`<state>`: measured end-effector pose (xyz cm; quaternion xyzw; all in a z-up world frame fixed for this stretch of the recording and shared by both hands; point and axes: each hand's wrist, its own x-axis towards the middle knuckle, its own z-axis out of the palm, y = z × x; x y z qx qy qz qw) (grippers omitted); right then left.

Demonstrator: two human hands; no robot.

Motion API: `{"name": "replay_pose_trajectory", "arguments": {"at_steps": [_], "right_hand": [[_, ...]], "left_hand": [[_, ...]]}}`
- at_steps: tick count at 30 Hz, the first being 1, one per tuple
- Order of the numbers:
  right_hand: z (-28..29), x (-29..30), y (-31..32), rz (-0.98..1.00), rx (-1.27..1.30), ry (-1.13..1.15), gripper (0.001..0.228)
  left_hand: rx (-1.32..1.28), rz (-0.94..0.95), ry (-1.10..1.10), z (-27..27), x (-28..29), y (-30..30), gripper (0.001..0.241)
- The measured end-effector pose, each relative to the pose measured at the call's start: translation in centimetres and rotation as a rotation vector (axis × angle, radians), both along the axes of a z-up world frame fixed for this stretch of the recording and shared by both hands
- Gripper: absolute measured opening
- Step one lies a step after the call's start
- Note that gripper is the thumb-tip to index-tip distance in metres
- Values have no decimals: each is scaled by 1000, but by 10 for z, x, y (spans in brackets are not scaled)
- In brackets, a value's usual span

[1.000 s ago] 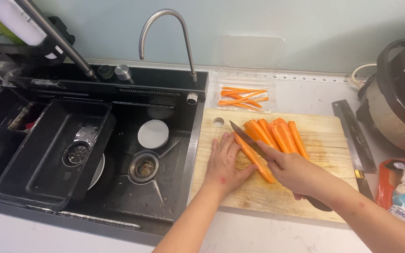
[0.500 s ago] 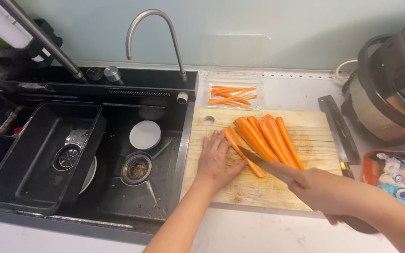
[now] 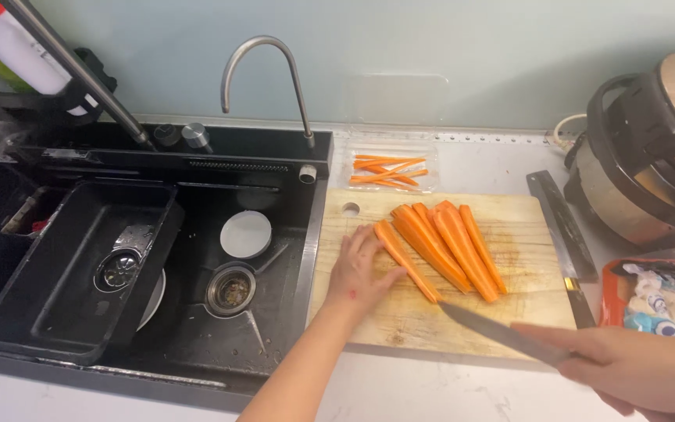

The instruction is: Slice carrots into thin strips on a cutting board using a knife.

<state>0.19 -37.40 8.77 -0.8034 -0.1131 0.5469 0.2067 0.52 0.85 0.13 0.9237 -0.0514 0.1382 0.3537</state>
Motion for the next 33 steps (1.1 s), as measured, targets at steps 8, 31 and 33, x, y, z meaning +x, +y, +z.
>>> {"name": "replay_pose_trajectory", "arguments": {"at_steps": [8,31,33], "right_hand": [[83,-6,160,-297,-107,-297,62],[91,14,206,0,-219,-390,69],[97,8,197,25,-259,-352,68]], "left_hand": [[40,256,107,2,38,9,16],[5,388,340,5,46,5,17],[-23,392,283,3,45,4,19]]}}
